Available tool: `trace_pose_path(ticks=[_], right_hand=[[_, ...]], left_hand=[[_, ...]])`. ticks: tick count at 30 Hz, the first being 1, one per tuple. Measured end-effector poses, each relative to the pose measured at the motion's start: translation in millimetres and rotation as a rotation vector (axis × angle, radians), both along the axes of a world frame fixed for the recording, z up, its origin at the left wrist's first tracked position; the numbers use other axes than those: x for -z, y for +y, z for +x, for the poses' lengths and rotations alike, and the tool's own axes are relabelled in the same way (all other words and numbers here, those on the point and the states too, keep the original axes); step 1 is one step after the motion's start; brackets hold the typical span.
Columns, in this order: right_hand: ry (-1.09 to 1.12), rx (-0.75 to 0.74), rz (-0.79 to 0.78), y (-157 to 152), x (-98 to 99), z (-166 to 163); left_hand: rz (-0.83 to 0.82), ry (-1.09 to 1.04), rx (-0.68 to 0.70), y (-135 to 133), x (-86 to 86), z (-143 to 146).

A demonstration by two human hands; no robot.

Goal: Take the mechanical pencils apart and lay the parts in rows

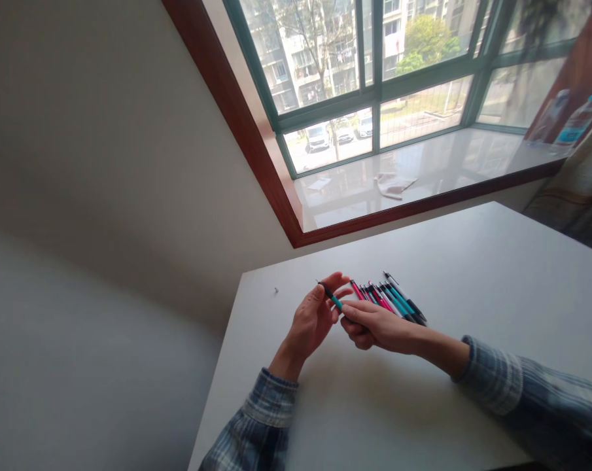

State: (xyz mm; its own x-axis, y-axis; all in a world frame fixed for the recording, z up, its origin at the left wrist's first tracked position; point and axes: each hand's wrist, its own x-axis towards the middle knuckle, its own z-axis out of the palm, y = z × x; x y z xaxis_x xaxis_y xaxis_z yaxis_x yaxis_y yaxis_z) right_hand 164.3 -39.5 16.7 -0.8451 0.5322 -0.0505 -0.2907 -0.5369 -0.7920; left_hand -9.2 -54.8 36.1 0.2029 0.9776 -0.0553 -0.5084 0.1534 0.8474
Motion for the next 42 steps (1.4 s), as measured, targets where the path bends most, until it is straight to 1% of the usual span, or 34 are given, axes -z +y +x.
trace_pose_path(ticks=[1, 3, 5, 8, 9, 11, 12, 13, 15, 19, 21, 24, 26, 29, 33, 35, 39, 42], right_hand=[[-0.013, 0.017, 0.011, 1.9, 0.1, -1.0], [-0.071, 0.1, 0.067, 5.4, 0.4, -3.6], [-0.169, 0.185, 0.147, 6.8, 0.5, -5.8], [-0.263, 0.322, 0.235, 2.2, -1.1, -6.4], [-0.312, 0.402, 0.305, -0.8, -2.1, -5.8], [-0.437, 0.597, 0.494, -7.1, -4.2, -3.5], [-0.497, 0.656, 0.567, -9.8, -5.0, -2.2], [-0.538, 0.682, 0.617, -11.8, -5.4, -1.0], [-0.564, 0.657, 0.637, -13.8, -4.5, 0.3], [-0.467, 0.583, 0.492, -12.7, 0.6, -0.9], [-0.427, 0.581, 0.468, -12.0, 1.5, -1.0], [-0.445, 0.602, 0.544, -12.4, -0.9, 1.6], [-0.481, 0.609, 0.591, -13.3, -3.5, 4.0], [-0.523, 0.596, 0.62, -14.2, -6.1, 6.3], [-0.54, 0.619, 0.615, -13.8, -6.0, 6.9], [-0.539, 0.631, 0.62, -13.5, -5.8, 7.3], [-0.542, 0.612, 0.662, -13.6, -6.9, 8.6], [-0.596, 0.612, 0.709, -14.2, -7.9, 9.1]], left_hand=[[0.007, -0.023, -0.026, 1.5, 2.4, 0.9], [0.041, -0.053, -0.055, 6.0, 6.2, 2.5], [0.074, -0.048, -0.053, 11.5, 7.3, 4.3], [0.081, -0.012, -0.038, 18.6, 4.8, 8.5], [0.081, 0.01, -0.042, 20.2, 3.7, 10.4], [0.082, 0.061, -0.063, 22.4, 2.8, 14.8], [0.087, 0.079, -0.082, 23.1, 3.0, 16.9], [0.089, 0.092, -0.103, 23.8, 3.5, 18.6], [0.074, 0.101, -0.134, 25.6, 5.0, 20.4], [-0.025, 0.097, -0.103, 31.6, 6.1, 16.3], [-0.034, 0.087, -0.135, 35.3, 6.6, 12.7], [-0.003, 0.077, -0.198, 39.5, 8.2, 9.1], [0.022, 0.064, -0.166, 40.8, 9.1, 8.4], [0.044, 0.063, -0.099, 40.8, 8.6, 9.1], [0.004, 0.104, -0.062, 40.0, 5.8, 10.9], [0.005, 0.123, -0.06, 40.3, 5.1, 11.4], [0.063, 0.147, -0.098, 41.3, 5.5, 11.3], [0.082, 0.13, -0.079, 41.2, 4.9, 12.1]])
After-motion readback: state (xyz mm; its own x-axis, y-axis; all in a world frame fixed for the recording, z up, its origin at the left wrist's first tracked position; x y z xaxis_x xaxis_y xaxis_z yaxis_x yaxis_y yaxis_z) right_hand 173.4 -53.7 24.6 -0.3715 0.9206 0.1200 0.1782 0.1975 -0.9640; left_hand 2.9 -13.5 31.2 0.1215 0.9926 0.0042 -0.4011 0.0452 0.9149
